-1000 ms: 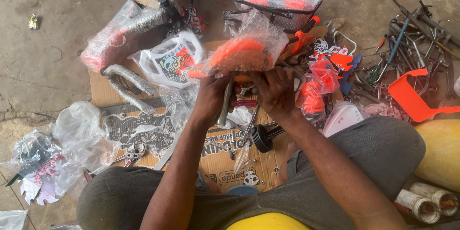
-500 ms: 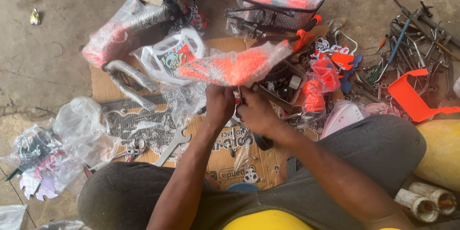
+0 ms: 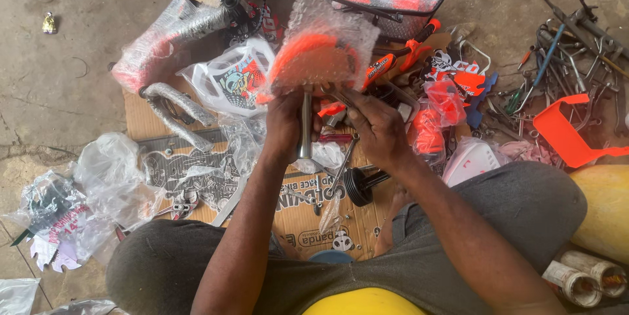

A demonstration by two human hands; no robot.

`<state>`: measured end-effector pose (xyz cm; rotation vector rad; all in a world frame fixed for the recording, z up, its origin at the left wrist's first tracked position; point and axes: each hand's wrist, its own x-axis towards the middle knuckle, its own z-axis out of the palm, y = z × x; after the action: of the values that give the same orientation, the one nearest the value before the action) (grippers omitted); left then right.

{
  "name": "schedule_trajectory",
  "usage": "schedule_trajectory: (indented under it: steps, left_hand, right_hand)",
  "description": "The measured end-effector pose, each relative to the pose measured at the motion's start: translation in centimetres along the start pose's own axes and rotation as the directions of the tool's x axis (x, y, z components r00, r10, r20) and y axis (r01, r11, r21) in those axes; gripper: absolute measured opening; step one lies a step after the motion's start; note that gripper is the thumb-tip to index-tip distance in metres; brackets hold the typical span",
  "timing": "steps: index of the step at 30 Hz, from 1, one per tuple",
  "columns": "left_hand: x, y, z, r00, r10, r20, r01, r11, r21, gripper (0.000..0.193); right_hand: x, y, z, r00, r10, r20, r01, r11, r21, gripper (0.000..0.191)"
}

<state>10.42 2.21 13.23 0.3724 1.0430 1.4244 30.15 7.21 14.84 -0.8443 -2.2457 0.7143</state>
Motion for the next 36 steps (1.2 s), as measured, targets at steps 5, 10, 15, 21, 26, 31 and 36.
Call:
schedule_trajectory:
  steps: [5, 10, 15, 21, 26, 31, 36]
  left_hand:
    - [-0.6, 0.8, 1.1, 0.993, -0.049, 0.104, 0.049, 0.999, 0.008, 0.025]
    - [-1.3, 1.0, 0.8, 0.99, -0.047, 0.132, 0.047, 0.999, 0.003, 0.029]
    - [-1.2, 0.5, 0.1, 0.998, -0.004, 0.064, 0.003, 1.0, 0.005, 0.027]
    - [-1.0, 0.6, -0.3, 0.994, 0.063, 0.085, -0.078, 0.978, 0.195, 0.038]
    - [-1.6, 1.0, 0.5, 0.994, 0.041, 0.104, -0.046, 0.998, 0.05, 0.029]
    - [-1.4, -0.2, 0.5, 0.997, 0.054, 0.053, -0.058, 0.996, 0.069, 0.026]
    - [-0.3, -4.1, 0.7, 0.964, 0.259, -0.055, -0.246, 0.954, 0.17, 0.033]
  right_hand:
    - [2.1, -0.1, -2.0, 0.962, -0.274, 0.008, 0.268, 0.935, -0.231, 0.051]
    - [1.8, -1.1, -1.3, 0.962, -0.273, 0.027, 0.274, 0.946, -0.175, 0.054]
    - [0.0, -0.9, 2.0, 0.997, -0.037, 0.07, 0.033, 0.998, 0.059, 0.044]
    - [-0.4, -0.6, 2.5, 0.957, 0.23, 0.177, -0.277, 0.905, 0.322, 0.047]
    - [0.2, 0.8, 2.1, 0.943, 0.233, 0.235, -0.329, 0.75, 0.574, 0.035]
    - [0.2, 0.8, 1.8, 0.721, 0.486, 0.494, -0.654, 0.242, 0.717, 0.02]
    - [-0.9, -3.0, 5.0, 0.567, 0.731, 0.378, -0.532, -0.025, 0.846, 0.005]
